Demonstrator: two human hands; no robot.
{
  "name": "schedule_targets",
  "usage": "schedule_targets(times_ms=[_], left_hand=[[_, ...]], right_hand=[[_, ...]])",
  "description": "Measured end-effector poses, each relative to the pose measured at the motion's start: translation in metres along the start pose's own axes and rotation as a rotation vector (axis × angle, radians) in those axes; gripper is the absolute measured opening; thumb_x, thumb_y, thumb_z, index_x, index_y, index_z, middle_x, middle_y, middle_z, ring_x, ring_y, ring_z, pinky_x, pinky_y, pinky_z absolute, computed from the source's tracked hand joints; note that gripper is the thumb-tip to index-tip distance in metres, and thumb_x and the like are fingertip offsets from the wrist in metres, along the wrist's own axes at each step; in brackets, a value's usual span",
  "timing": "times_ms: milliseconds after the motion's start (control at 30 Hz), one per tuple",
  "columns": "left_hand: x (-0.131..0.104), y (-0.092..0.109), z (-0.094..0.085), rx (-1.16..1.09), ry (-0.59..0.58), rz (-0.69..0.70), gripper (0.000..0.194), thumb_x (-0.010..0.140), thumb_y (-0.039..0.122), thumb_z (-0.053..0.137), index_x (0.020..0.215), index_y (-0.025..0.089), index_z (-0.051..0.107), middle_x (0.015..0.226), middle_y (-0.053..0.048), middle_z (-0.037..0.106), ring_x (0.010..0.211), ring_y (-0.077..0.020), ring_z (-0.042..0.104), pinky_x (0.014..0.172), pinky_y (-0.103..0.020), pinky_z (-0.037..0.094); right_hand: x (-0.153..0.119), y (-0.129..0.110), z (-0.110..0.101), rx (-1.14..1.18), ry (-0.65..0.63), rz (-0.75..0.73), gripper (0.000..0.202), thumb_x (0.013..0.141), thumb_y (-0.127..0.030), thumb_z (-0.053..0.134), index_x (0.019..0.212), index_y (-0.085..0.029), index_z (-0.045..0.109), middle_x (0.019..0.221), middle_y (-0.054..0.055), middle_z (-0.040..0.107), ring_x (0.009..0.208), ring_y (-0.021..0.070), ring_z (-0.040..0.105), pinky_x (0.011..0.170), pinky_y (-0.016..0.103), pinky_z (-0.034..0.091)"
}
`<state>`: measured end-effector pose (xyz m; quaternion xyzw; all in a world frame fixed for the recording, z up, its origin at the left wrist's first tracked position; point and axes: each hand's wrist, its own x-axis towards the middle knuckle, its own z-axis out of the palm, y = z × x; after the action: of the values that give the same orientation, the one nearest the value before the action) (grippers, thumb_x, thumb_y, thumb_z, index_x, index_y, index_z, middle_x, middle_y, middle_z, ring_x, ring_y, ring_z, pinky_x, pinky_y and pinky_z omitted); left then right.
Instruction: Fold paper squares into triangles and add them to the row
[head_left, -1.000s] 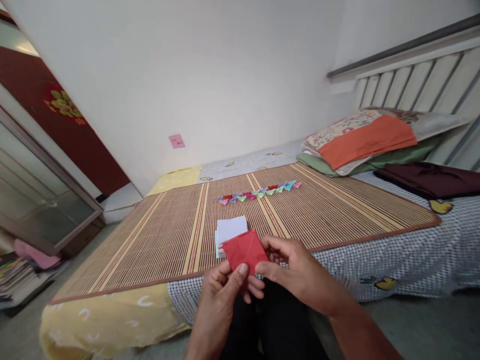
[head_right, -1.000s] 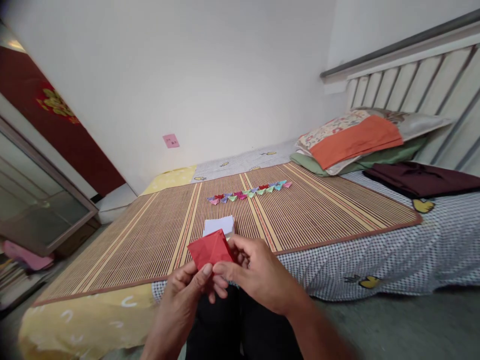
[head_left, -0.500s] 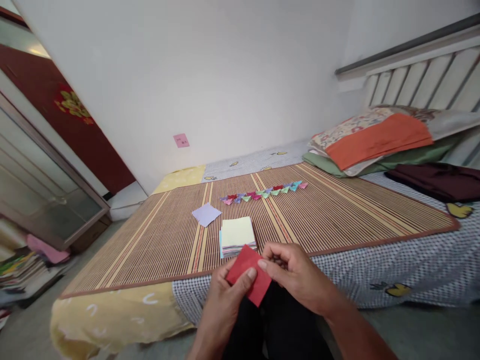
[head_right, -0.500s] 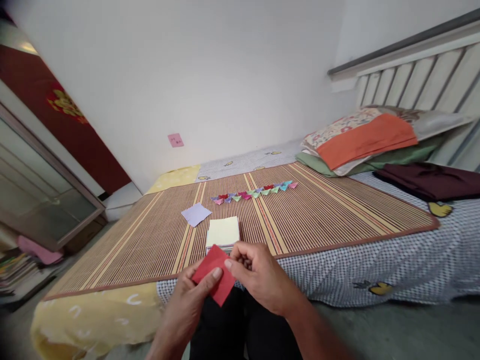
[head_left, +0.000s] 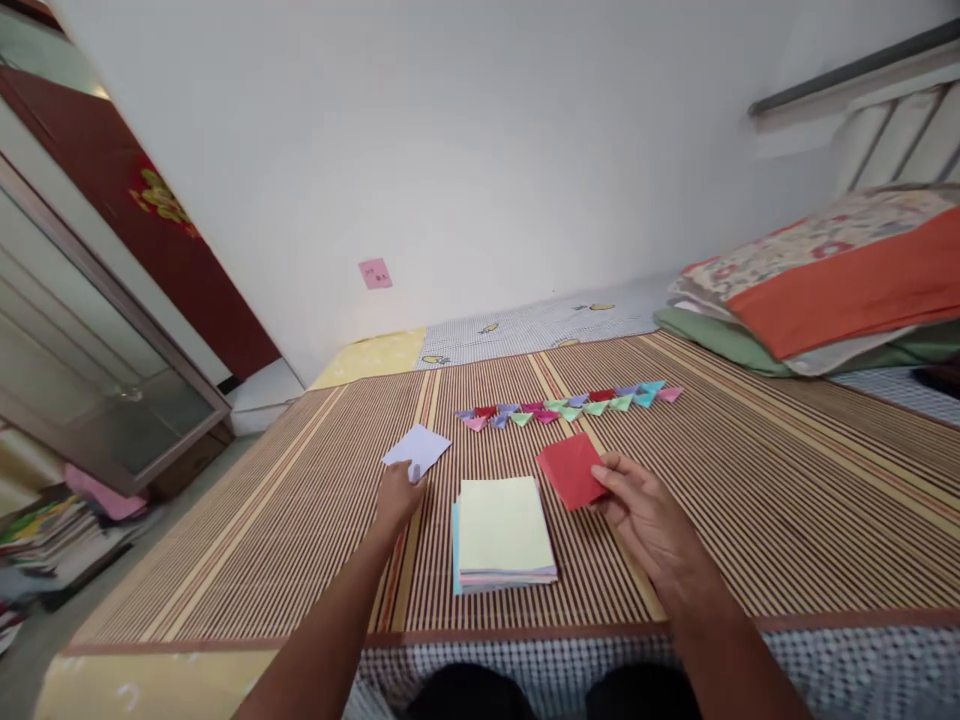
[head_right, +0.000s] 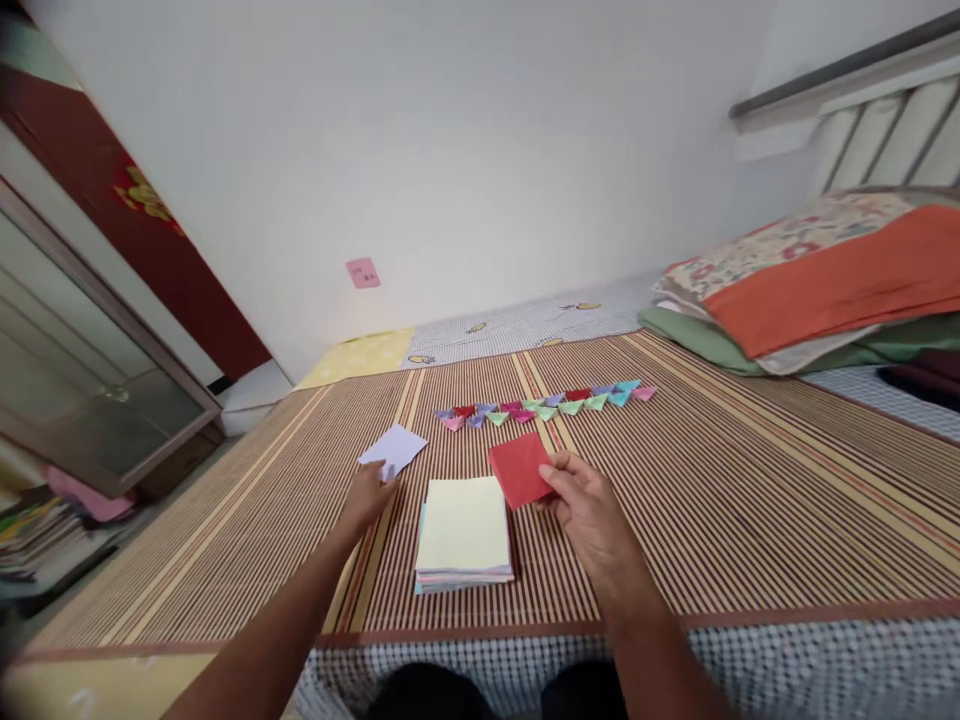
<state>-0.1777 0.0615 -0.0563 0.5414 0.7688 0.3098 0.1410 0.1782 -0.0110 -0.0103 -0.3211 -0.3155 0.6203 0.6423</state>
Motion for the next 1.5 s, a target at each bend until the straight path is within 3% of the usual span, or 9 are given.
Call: schedule_targets(times_ms=[167,367,567,700,867,1000,1267,1400,1500], left_hand=[[0.037,-0.009,0.02,-0.052,-0.048,-0.06,0.038,0.096,0.033,0.064,0.13,0.017,0.06,0.13,-0.012,0.062,0.108,-0.0261,0.065,0.089,-0.047,0.057],[0.042,-0.006,0.001,-0.353,-0.084,-0.179,0.037,0.095,0.034,0.064,0.128,0.017,0.061,0.13,-0.011,0.062,0.108,-0.0272,0.065,0.089,-0.047,0.057],[-0.006,0.018,-0.015,-0.861,-0.143,-0.26,0.035,0.096,0.034,0.063,0.127,0.016,0.061,0.125,-0.011,0.064,0.103,-0.0242,0.067,0.085,-0.044,0.058],[-0.05,0.045,-0.023,-1.174,-0.149,-0.254,0.008,0.084,0.018,0.072,0.084,0.012,0.068,0.081,-0.005,0.072,0.064,-0.0152,0.067,0.057,-0.027,0.056],[-0.096,0.06,-0.039,-1.411,-0.038,-0.284,0.008,0.076,0.013,0.074,0.077,0.014,0.067,0.072,-0.002,0.074,0.059,-0.0131,0.067,0.05,-0.022,0.054],[-0.12,0.061,-0.035,-1.458,0.06,-0.372,0.013,0.075,0.006,0.071,0.072,0.015,0.062,0.062,0.003,0.069,0.047,-0.0081,0.062,0.046,-0.017,0.053],[-0.144,0.078,0.016,-1.279,-0.022,-0.489,0.016,0.074,0.005,0.072,0.074,0.013,0.059,0.055,0.001,0.065,0.039,-0.0137,0.063,0.041,-0.022,0.055],[-0.156,0.08,0.027,-1.232,-0.062,-0.502,0.012,0.073,0.007,0.072,0.075,0.012,0.061,0.057,-0.003,0.068,0.042,-0.0189,0.067,0.042,-0.027,0.057],[-0.158,0.077,0.018,-1.264,-0.003,-0.475,0.013,0.072,0.009,0.073,0.079,0.012,0.062,0.067,-0.004,0.073,0.05,-0.0174,0.07,0.048,-0.025,0.058]], right_hand=[[0.043,0.01,0.015,0.082,0.023,-0.071,0.026,0.071,-0.027,0.086,0.083,-0.019,0.064,0.082,-0.001,0.069,0.068,0.0118,0.061,0.06,0.022,0.048],[0.065,0.02,0.015,0.115,0.006,-0.1,0.022,0.073,-0.028,0.083,0.086,-0.022,0.066,0.091,0.0,0.073,0.08,0.0151,0.066,0.068,0.025,0.051],[0.072,0.045,-0.009,0.074,0.083,-0.064,0.024,0.064,-0.026,0.086,0.079,-0.021,0.068,0.08,-0.001,0.073,0.072,0.0152,0.066,0.067,0.026,0.052],[0.063,0.043,-0.022,0.042,0.113,-0.04,0.026,0.064,-0.026,0.084,0.086,-0.022,0.071,0.084,0.0,0.073,0.073,0.0149,0.066,0.065,0.024,0.052],[0.031,0.03,-0.032,-0.012,0.038,0.041,0.014,0.063,-0.026,0.077,0.071,-0.02,0.067,0.062,-0.002,0.061,0.054,0.0107,0.053,0.05,0.02,0.043],[0.01,0.03,-0.037,-0.075,0.0,0.093,0.016,0.064,-0.031,0.074,0.067,-0.019,0.064,0.055,-0.003,0.054,0.049,0.0089,0.046,0.046,0.019,0.036],[0.002,0.04,-0.037,-0.322,-0.065,0.096,0.013,0.072,-0.032,0.061,0.072,-0.02,0.063,0.053,-0.006,0.045,0.045,0.0088,0.037,0.045,0.02,0.028],[-0.002,0.045,-0.031,-0.525,-0.146,0.081,0.019,0.077,-0.037,0.062,0.075,-0.019,0.069,0.059,-0.002,0.055,0.053,0.0126,0.049,0.051,0.023,0.037],[-0.006,0.048,-0.023,-0.663,-0.209,0.054,0.023,0.081,-0.041,0.064,0.078,-0.02,0.072,0.073,0.002,0.068,0.07,0.0178,0.063,0.064,0.026,0.046]])
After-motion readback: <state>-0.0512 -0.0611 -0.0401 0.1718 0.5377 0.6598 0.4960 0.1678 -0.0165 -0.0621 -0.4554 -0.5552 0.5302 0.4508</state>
